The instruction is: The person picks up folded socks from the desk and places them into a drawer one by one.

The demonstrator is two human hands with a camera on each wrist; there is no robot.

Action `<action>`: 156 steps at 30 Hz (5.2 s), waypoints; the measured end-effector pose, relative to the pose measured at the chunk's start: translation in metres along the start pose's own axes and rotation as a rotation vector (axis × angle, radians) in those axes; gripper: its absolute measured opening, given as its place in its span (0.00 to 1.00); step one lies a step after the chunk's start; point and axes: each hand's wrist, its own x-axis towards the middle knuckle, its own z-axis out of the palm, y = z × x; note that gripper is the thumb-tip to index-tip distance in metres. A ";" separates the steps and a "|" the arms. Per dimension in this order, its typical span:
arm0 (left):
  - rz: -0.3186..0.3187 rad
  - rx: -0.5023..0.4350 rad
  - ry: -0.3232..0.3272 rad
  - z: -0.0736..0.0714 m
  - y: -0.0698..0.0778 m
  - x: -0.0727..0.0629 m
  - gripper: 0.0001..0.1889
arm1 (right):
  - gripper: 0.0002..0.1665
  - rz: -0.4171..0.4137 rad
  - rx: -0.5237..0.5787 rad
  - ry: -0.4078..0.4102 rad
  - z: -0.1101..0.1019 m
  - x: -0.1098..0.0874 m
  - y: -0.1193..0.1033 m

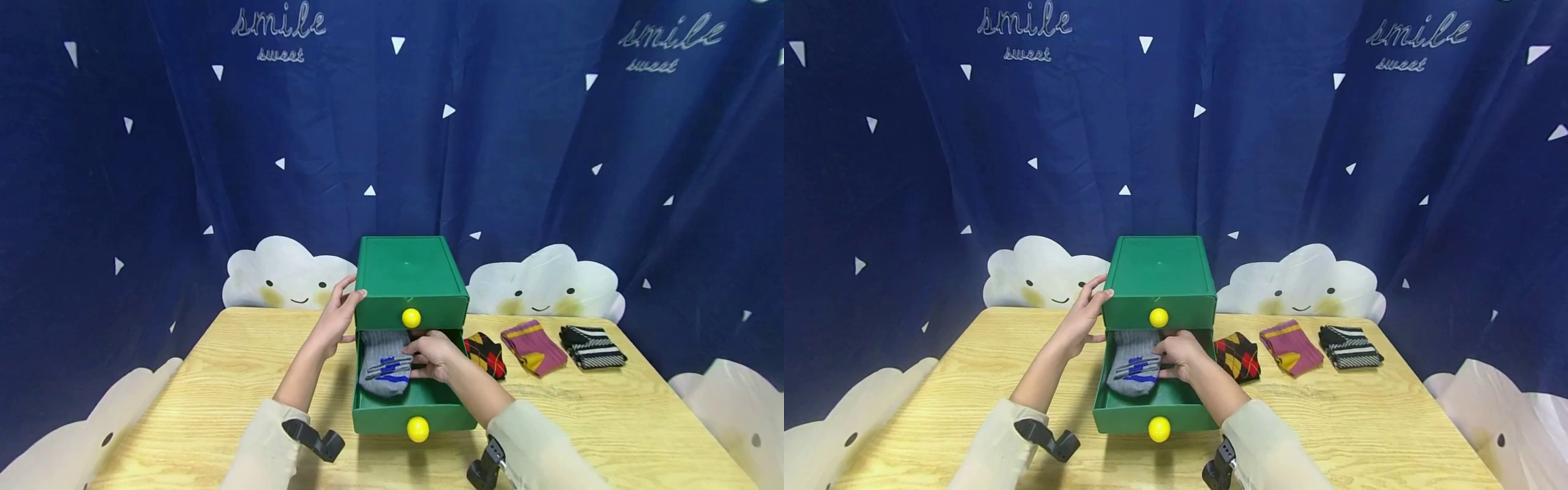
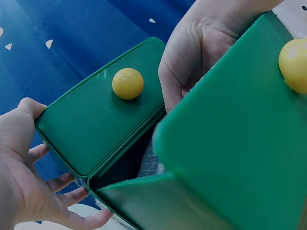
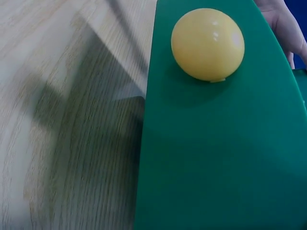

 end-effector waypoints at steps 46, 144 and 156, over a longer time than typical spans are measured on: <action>-0.009 0.006 0.013 0.002 0.002 -0.001 0.29 | 0.25 -0.185 -0.389 0.037 -0.105 -0.054 -0.027; -0.006 0.008 0.014 0.000 0.001 0.001 0.30 | 0.26 -0.251 0.185 0.029 -0.183 -0.050 0.019; -0.020 -0.002 -0.007 -0.001 0.006 0.000 0.31 | 0.28 -0.304 0.206 -0.081 -0.174 -0.078 0.002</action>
